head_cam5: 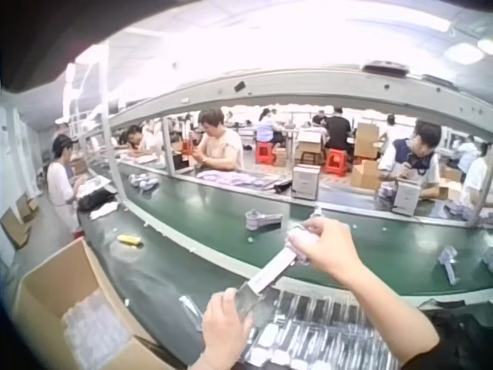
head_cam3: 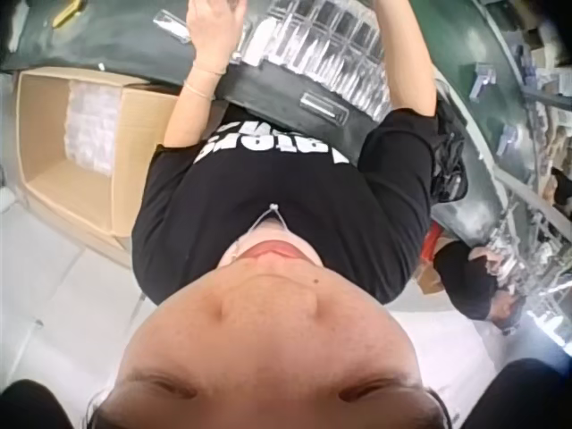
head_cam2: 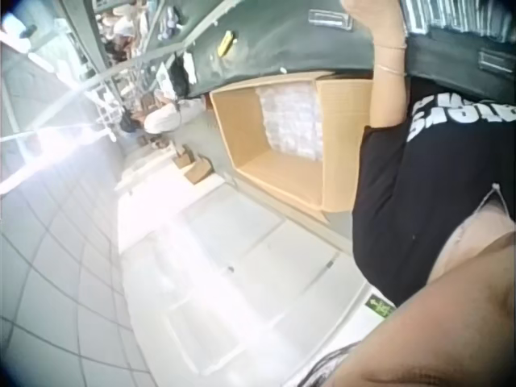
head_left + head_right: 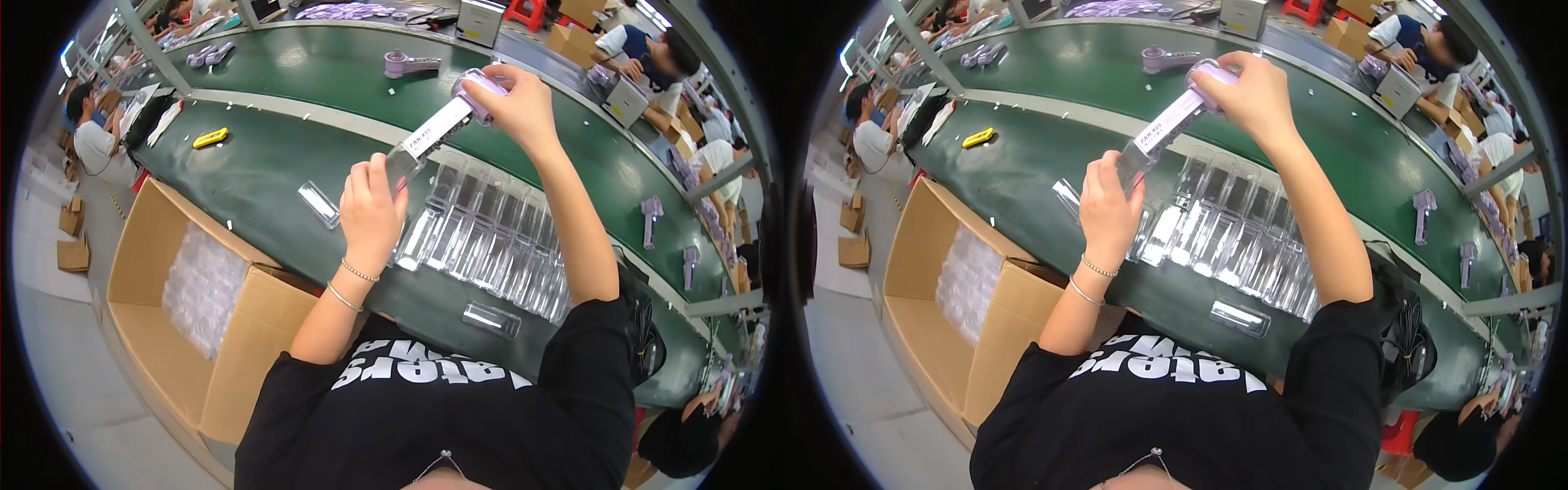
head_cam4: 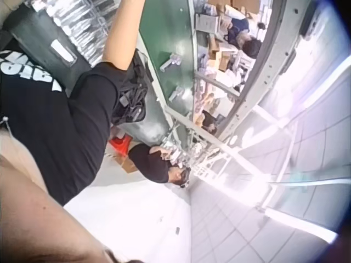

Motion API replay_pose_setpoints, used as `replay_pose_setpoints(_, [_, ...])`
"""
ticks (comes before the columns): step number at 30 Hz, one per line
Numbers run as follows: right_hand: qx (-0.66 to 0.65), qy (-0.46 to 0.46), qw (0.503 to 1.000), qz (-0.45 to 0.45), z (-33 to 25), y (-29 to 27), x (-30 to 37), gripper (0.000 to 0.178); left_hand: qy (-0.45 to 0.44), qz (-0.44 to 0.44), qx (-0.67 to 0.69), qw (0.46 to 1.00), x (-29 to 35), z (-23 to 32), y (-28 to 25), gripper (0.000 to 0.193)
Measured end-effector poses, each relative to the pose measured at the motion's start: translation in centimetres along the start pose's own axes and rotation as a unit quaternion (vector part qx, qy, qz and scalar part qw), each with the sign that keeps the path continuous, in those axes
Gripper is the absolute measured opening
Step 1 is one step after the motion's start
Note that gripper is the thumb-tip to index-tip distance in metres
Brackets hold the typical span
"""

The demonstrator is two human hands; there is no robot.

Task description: Assemble electronic components into plastic housings and package them on an assembly line.

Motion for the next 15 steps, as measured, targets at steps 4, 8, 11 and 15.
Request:
replay_pose_setpoints(4, [0.101, -0.112, 0.989, -0.009, -2.1, -0.9, 2.1, 0.052, 0.056, -0.026, 0.027, 0.998, 0.2, 3.0, 0.5, 0.05])
replay_pose_setpoints(8, [0.052, -0.037, 0.977, -0.202, -4.8, -0.4, 6.4, 0.056, -0.06, -0.139, 0.155, 0.976, 0.9, 3.3, -0.4, 0.043])
replay_pose_setpoints(11, [-0.131, -0.194, 0.962, -0.14, -3.6, -0.8, 7.6, 0.046, -0.06, -0.255, 0.345, 0.901, 1.1, 4.7, -1.1, 0.036])
replay_pose_setpoints(15, [-0.309, 0.01, 0.89, -0.336, -1.9, 1.6, 9.9, 0.038, -0.098, -0.243, 0.374, 0.89, 1.3, 5.5, -2.6, 0.038])
Point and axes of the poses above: each hand's wrist, its own x-axis away from the middle knuckle, its own y-axis out of the palm, z = x × y, the point moved 7 cm from there along -x, towards the middle knuckle, and after that the axes turned 5 degrees about z, right-handed, at the moved point
